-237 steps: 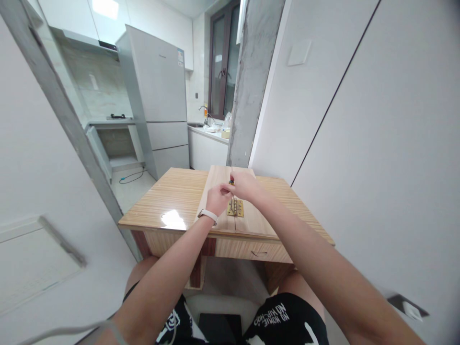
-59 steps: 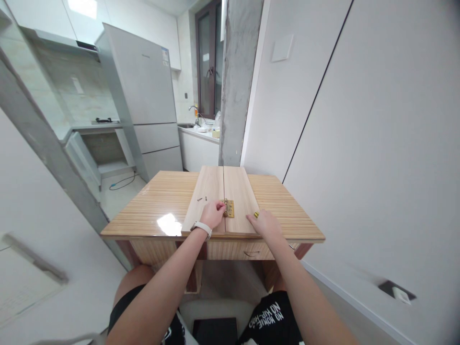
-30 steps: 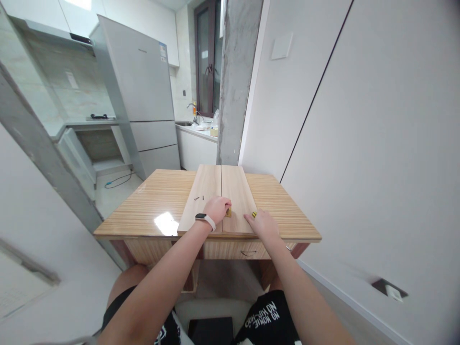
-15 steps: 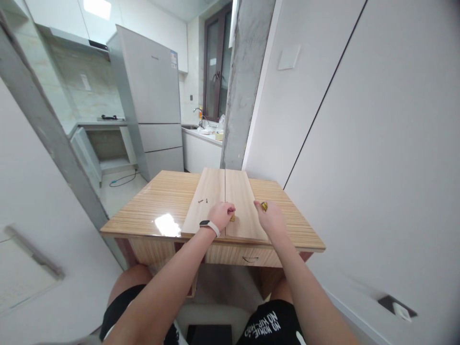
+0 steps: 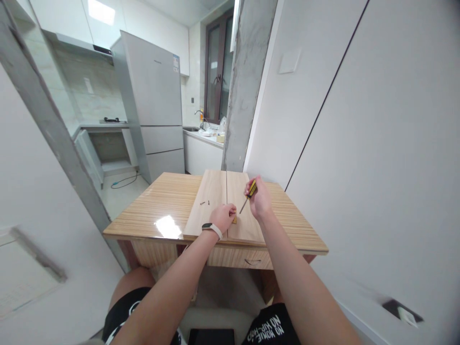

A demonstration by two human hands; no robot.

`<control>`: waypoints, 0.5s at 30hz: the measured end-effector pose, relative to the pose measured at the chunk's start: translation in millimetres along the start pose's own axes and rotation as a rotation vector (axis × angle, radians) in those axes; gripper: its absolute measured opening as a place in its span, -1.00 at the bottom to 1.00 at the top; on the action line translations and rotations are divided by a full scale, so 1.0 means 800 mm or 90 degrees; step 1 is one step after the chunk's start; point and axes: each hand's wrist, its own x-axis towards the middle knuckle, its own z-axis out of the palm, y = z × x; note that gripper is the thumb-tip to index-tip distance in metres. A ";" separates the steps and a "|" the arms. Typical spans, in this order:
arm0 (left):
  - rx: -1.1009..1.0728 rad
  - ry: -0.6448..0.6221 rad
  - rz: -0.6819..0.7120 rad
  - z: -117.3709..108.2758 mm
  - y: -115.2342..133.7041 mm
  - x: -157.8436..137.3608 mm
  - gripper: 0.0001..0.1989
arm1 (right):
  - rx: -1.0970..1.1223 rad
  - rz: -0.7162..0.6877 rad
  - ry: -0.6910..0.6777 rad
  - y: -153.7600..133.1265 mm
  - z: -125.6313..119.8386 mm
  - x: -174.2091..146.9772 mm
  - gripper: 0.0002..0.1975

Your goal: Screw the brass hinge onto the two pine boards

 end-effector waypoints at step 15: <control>-0.013 0.001 -0.003 0.004 -0.007 0.002 -0.81 | -0.001 0.009 -0.010 0.044 0.003 0.012 -0.61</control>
